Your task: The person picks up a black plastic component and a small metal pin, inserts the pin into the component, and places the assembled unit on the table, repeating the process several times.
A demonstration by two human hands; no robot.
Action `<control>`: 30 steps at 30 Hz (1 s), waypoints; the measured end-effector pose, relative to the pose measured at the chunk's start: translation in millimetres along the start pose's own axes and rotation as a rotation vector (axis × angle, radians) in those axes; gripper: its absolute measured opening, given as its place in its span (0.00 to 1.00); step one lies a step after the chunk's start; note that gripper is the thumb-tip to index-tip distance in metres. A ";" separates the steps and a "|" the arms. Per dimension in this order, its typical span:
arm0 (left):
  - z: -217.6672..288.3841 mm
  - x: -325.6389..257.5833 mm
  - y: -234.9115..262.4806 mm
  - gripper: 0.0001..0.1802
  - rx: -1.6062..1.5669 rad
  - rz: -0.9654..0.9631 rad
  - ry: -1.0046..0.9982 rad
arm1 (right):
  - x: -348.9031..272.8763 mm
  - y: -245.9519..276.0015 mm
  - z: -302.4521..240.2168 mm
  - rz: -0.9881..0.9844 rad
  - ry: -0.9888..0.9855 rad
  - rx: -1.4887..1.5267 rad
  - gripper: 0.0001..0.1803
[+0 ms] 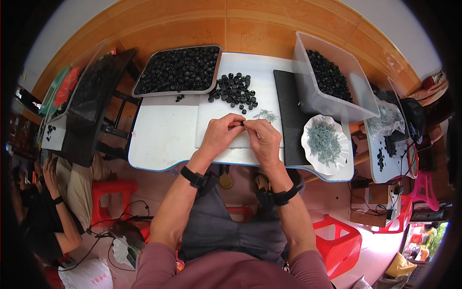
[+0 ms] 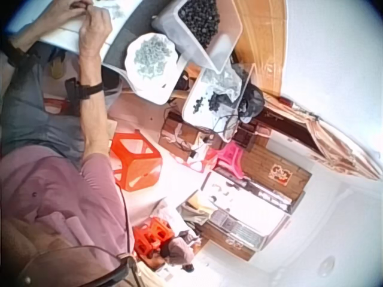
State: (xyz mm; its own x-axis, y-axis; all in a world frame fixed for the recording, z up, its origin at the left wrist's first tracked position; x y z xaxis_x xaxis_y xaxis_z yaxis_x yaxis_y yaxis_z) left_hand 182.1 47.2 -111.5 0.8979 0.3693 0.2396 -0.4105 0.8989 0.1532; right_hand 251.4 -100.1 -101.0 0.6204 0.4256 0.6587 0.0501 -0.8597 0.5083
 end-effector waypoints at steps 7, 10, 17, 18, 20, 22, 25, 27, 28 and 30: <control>-4.0 1.8 2.7 0.15 -0.089 -0.007 0.061 | -1.1 -0.4 -3.1 -0.003 0.072 -0.062 0.12; -1.0 2.1 2.6 0.16 -0.134 -0.023 0.107 | -0.9 -2.2 -3.3 0.017 0.095 -0.104 0.14; -6.7 6.3 8.3 0.15 -0.347 -0.072 0.188 | -1.4 -3.1 -8.2 0.072 0.203 -0.162 0.14; -9.0 6.2 9.3 0.15 -0.364 -0.076 0.200 | -1.4 -2.8 -8.9 0.073 0.204 -0.161 0.14; -7.5 5.9 9.8 0.15 -0.374 -0.082 0.213 | -2.5 -1.2 -7.5 0.046 0.192 -0.140 0.14; -9.1 5.4 8.7 0.15 -0.380 -0.086 0.225 | -2.4 -1.1 -3.9 0.025 0.096 -0.037 0.14; -12.9 3.3 6.1 0.14 -0.362 -0.052 0.169 | -1.9 -1.9 0.5 0.014 -0.047 0.073 0.15; -13.1 2.8 5.5 0.13 -0.245 -0.035 0.120 | -1.5 -2.0 3.8 0.024 -0.098 0.076 0.15; -13.7 2.6 3.9 0.13 -0.244 -0.036 0.120 | -0.9 -1.6 7.5 0.042 -0.144 0.068 0.16; -12.8 2.8 2.1 0.13 -0.165 0.013 0.051 | -0.9 -0.7 14.9 0.054 -0.227 0.073 0.16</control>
State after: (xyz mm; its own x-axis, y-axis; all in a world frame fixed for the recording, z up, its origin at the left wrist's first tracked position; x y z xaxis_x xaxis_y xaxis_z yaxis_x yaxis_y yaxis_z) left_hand 185.8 53.1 -122.8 0.9012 0.3892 0.1909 -0.3946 0.9188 -0.0102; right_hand 262.5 -104.1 -110.3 0.7834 0.3114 0.5379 0.0633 -0.9009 0.4294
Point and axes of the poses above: each hand's wrist, its own x-axis towards the middle knuckle, its own y-axis out of the back of the hand, z = x × y, the point moved 3 cm from there along x, towards the middle knuckle, and after that the axes turned 14 degrees about -x, right-handed, at the moved point
